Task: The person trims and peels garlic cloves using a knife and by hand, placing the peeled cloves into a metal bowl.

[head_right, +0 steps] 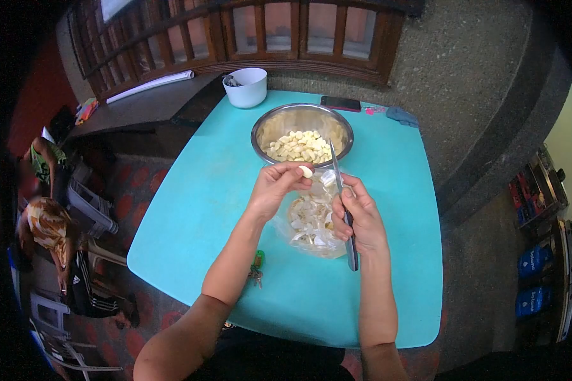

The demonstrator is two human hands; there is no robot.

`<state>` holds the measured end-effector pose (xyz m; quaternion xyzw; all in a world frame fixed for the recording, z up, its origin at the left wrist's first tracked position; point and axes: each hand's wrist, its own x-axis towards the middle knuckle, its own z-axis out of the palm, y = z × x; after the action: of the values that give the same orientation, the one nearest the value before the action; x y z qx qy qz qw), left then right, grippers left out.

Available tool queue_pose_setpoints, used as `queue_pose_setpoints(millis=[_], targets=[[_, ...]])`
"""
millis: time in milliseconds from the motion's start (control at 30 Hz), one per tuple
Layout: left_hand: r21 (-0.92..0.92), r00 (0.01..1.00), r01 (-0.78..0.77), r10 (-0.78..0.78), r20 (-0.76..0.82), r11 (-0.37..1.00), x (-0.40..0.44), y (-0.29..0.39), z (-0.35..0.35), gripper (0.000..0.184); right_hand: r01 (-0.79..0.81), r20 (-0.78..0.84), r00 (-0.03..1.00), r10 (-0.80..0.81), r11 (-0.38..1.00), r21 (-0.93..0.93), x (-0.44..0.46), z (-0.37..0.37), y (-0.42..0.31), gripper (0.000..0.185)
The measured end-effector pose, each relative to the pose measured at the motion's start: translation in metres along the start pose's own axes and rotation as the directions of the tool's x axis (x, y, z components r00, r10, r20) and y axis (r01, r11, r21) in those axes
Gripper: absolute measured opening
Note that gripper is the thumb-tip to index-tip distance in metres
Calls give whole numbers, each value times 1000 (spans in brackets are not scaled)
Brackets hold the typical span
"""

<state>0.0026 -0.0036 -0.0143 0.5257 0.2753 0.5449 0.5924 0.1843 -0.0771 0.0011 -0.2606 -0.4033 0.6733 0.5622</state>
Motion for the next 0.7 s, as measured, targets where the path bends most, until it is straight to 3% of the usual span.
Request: queue_pose_setpoints(millis=[133, 233, 333, 433, 533, 700], targets=[[326, 969, -161, 212, -128, 931, 14, -2, -17, 24, 1, -16, 1000, -2, 999, -48, -3, 4, -1, 29], [677, 918, -228, 385, -89, 699, 49, 3, -34, 27, 5, -5, 1000, -5, 999, -51, -1, 6, -3, 29], [849, 960, -132, 278, -18, 512, 98, -12, -60, 31, -3, 0, 1000, 3, 1000, -18, -3, 4, 2, 28], [889, 931, -202, 362, 44, 411, 87, -3, -46, 31, -5, -2, 1000, 5, 1000, 12, -2, 6, -1, 28], [589, 969, -245, 221, 114, 770, 43, 24, -15, 30, -12, 10, 1000, 11, 998, 64, -2, 6, 2, 28], [214, 981, 17, -58, 187, 977, -7, 36, 18, 21, 23, 46, 999, -25, 998, 52, -4, 15, 3, 31]])
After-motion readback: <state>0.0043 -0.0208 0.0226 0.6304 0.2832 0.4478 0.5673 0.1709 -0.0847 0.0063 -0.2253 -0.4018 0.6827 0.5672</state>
